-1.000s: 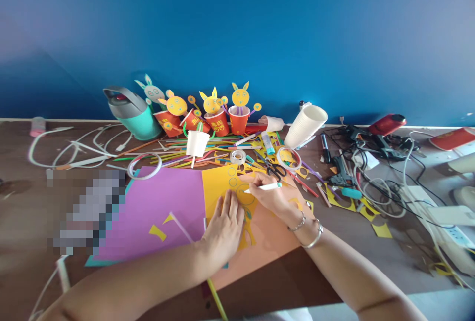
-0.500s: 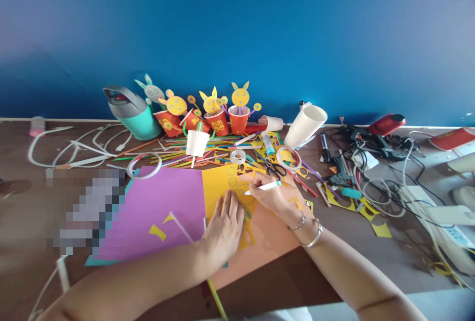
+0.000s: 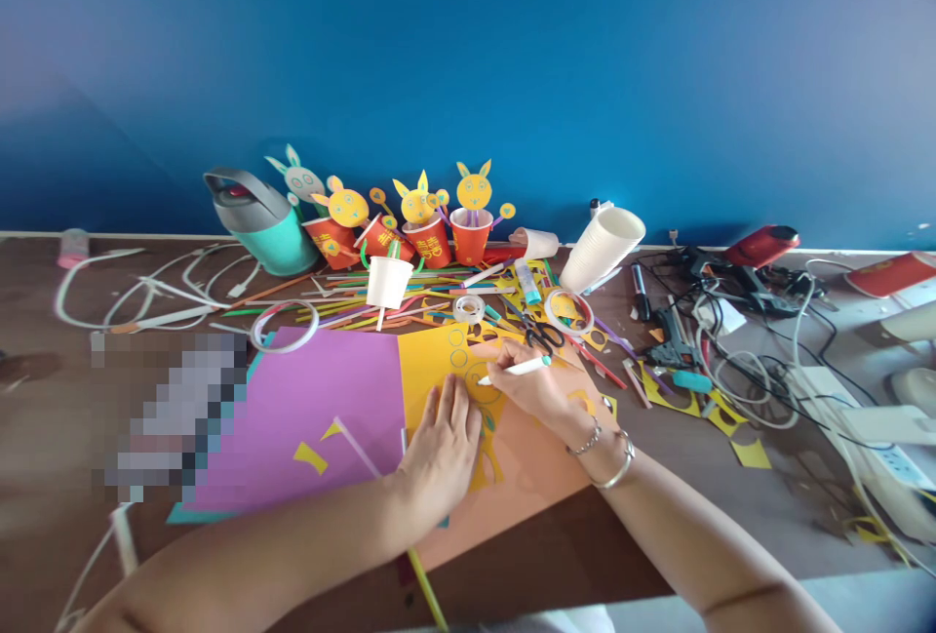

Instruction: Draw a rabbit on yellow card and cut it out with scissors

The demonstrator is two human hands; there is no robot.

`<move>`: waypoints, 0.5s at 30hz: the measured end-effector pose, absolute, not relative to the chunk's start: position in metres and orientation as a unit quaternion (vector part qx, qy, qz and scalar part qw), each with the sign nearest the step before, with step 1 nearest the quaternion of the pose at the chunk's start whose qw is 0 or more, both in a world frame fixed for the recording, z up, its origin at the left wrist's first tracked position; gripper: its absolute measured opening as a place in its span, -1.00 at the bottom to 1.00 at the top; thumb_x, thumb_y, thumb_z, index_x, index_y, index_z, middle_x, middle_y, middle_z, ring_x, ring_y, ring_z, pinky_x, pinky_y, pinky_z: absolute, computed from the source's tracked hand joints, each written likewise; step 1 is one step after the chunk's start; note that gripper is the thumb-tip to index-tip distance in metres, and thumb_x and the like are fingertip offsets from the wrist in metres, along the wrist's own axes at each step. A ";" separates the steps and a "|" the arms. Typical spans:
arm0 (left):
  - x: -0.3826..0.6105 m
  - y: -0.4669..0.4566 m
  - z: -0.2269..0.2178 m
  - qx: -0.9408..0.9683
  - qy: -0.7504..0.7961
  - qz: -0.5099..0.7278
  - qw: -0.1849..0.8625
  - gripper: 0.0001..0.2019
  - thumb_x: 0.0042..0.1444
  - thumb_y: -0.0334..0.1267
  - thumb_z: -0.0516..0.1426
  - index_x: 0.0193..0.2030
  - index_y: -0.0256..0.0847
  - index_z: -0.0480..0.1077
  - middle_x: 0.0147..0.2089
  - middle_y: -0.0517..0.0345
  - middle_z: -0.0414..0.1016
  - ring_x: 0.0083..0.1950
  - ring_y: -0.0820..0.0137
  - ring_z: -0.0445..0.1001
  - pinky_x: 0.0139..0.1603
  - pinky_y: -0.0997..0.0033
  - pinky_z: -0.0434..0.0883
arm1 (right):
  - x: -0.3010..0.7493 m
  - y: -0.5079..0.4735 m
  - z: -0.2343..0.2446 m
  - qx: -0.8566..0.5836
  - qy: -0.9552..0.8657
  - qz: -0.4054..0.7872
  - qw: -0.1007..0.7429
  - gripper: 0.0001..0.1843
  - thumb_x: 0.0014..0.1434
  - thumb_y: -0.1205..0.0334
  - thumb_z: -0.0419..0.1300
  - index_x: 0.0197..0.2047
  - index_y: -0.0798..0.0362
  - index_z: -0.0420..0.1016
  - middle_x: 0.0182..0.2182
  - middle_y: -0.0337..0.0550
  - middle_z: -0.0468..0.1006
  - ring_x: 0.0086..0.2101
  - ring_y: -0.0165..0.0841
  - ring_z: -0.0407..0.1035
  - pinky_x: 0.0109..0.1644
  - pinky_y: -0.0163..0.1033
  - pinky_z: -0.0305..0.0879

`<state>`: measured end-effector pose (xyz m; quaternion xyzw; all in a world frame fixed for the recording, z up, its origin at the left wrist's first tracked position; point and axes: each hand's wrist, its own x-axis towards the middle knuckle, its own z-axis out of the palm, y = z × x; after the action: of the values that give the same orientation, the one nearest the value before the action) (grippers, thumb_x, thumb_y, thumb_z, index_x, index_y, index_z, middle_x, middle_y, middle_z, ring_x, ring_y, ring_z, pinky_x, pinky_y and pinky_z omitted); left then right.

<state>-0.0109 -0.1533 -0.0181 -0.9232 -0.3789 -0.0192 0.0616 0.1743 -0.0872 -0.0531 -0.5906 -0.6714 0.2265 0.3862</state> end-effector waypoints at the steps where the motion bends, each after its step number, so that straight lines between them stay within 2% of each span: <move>1: -0.011 -0.153 -0.019 -0.923 -0.380 -0.019 0.060 -0.55 0.08 -0.40 0.03 0.11 -0.60 0.33 0.20 -0.50 0.32 0.30 -0.12 0.22 0.23 -0.10 0.24 | 0.175 -0.088 -0.053 -0.587 -0.672 0.229 0.388 -0.89 0.00 0.33 0.07 -0.54 0.01 0.27 -0.56 -0.19 0.35 -0.47 -0.35 0.23 -0.43 -0.25 0.18; 11: -0.011 -0.153 -0.020 -0.922 -0.383 -0.009 0.055 -0.55 0.12 -0.38 0.00 0.13 -0.56 0.33 0.22 -0.47 0.30 0.32 -0.09 0.20 0.25 -0.10 0.21 | 0.172 -0.090 -0.046 -0.567 -0.650 0.289 0.416 -0.93 0.03 0.25 0.12 -0.47 -0.02 0.34 -0.48 -0.18 0.43 -0.38 -0.29 0.32 -0.31 -0.19 0.30; 15: -0.011 -0.154 -0.020 -0.921 -0.385 -0.008 0.057 -0.56 0.13 -0.38 0.00 0.14 -0.53 0.32 0.23 -0.44 0.30 0.33 -0.07 0.19 0.25 -0.09 0.21 | 0.170 -0.088 -0.043 -0.551 -0.633 0.321 0.439 -0.89 0.02 0.21 0.16 -0.50 -0.02 0.33 -0.52 -0.22 0.41 -0.41 -0.31 0.31 -0.33 -0.19 0.32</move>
<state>-0.0109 -0.1535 -0.0200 -0.9210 -0.3852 -0.0076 0.0570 0.1704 -0.0879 -0.0430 -0.5512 -0.6325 0.3215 0.4390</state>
